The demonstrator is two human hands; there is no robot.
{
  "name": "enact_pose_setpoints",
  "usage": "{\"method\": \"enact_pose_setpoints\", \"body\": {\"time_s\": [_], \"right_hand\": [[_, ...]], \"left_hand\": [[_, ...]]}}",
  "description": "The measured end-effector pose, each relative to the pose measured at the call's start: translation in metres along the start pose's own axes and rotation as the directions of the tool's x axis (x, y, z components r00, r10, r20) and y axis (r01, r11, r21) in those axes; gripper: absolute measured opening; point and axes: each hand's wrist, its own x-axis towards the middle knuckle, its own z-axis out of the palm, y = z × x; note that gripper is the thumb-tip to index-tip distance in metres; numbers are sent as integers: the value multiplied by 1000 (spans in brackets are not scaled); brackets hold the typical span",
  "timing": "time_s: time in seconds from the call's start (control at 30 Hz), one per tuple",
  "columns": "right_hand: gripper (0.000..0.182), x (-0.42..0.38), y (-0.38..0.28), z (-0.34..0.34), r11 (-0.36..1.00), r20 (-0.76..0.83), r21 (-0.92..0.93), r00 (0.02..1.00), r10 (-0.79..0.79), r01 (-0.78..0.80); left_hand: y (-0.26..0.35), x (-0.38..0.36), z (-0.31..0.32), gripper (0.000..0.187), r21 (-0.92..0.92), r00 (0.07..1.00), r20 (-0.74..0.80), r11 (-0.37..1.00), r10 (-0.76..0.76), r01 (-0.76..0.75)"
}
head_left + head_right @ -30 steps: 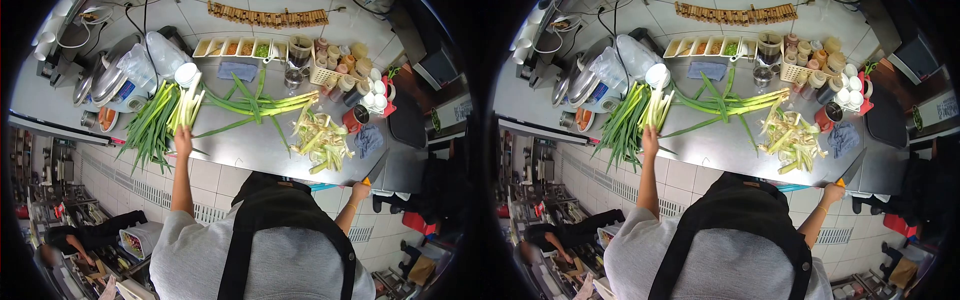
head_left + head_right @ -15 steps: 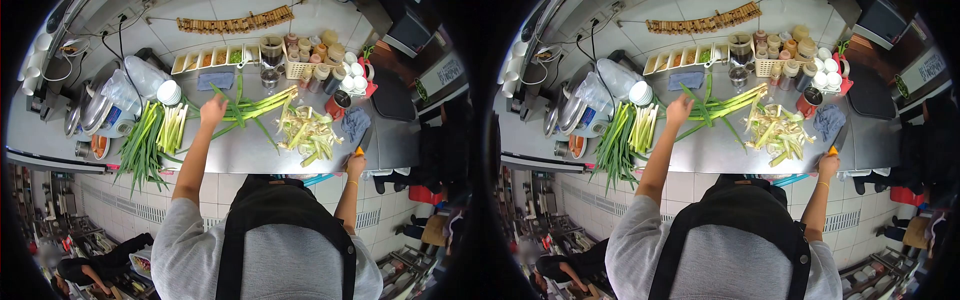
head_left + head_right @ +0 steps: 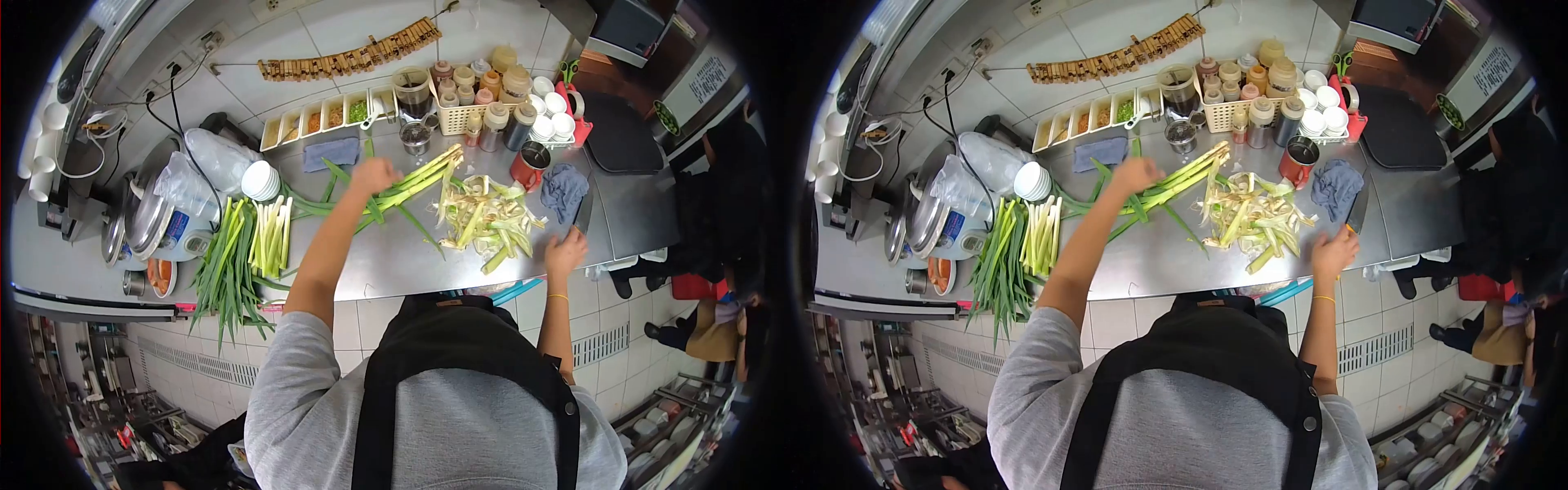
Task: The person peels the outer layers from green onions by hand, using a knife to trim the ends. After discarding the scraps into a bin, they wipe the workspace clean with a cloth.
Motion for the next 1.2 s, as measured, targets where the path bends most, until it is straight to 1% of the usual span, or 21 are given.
{"method": "enact_pose_setpoints", "body": {"time_s": [0.03, 0.07, 0.13, 0.27, 0.33, 0.37, 0.43, 0.47, 0.53, 0.6, 0.63, 0.7, 0.77, 0.83, 0.87, 0.9, 0.97, 1.0, 1.07, 1.13, 1.2], "right_hand": [[50, -3, -3, 4, 986, -119, 59, 982, -146, 154], [50, -6, -13, 2, 988, -119, 55, 983, -138, 145], [48, -10, -40, -7, 903, -117, 212, 927, -356, 374], [39, 1, -70, -13, 806, -38, 364, 872, -488, 467], [27, 31, -58, -4, 779, 101, 334, 802, -589, 530], [23, 48, -47, -4, 793, 120, 299, 803, -583, 531], [18, 88, -13, -11, 838, 172, 244, 829, -532, 487], [21, 107, 8, -18, 873, 201, 102, 850, -487, 477], [27, 148, 94, 4, 933, 124, -124, 938, -324, 339], [27, 158, 98, -33, 953, 117, -303, 991, 58, -20], [27, 161, 77, -42, 955, 108, -296, 992, 63, -29], [26, 159, 19, -54, 968, 82, -22, 965, -248, 251], [30, 134, -43, -44, 890, -43, 277, 930, -364, 361], [30, 91, -99, -25, 716, 138, 660, 900, -414, 228], [33, 70, -123, -20, 700, 210, 675, 848, -487, 235], [39, 49, -142, -2, 671, 412, 740, 765, -495, 36], [42, 7, -194, -52, 455, 592, 794, 682, -429, -403], [42, -3, -203, -50, 453, 593, 794, 684, -426, -405], [39, -15, -212, -39, 316, 649, 761, 643, -407, -567], [38, -22, -212, -33, 286, 659, 747, 608, -443, -601], [36, -28, -209, -28, 256, 666, 729, 572, -478, -635]], "left_hand": [[16, -11, 7, 40, 177, 985, 164, 981, 56, -85], [18, -16, 19, 40, 180, 984, 168, 979, 64, -95], [14, -18, 52, 34, 388, 989, -25, 913, 147, -126], [-1, -17, 66, 31, 448, 974, -114, 885, 196, -126], [4, -31, 39, 32, 262, 981, -57, 951, 184, -163], [1, -34, 32, 32, 265, 981, -60, 951, 182, -160], [-3, -38, 19, 28, -2, 970, -98, 975, 223, -224], [-4, -41, 13, 28, -3, 970, -105, 975, 220, -222], [0, -48, 4, 26, -196, 930, -253, 927, 268, -321], [11, -59, 1, 26, -257, 906, -317, 894, 281, -368], [16, -57, -9, 27, -285, 871, -381, 857, 310, -430], [29, -56, -8, 27, -326, 845, -430, 819, 317, -473], [43, -57, -13, 28, -349, 811, -480, 775, 334, -526], [59, -67, -20, 27, -360, 826, -474, 789, 304, -497], [64, -70, -21, 27, -361, 824, -476, 786, 308, -502], [69, -74, -22, 29, -372, 821, -476, 774, 315, -513], [73, -83, -20, 30, -381, 819, -470, 762, 328, -524], [74, -87, -18, 32, -395, 804, -479, 732, 352, -555], [74, -96, -15, 33, -410, 790, -486, 701, 373, -583], [71, -106, -11, 34, -444, 867, -393, 763, 305, -470], [71, -114, -3, 29, -529, 891, -353, 725, 286, -442]]}}
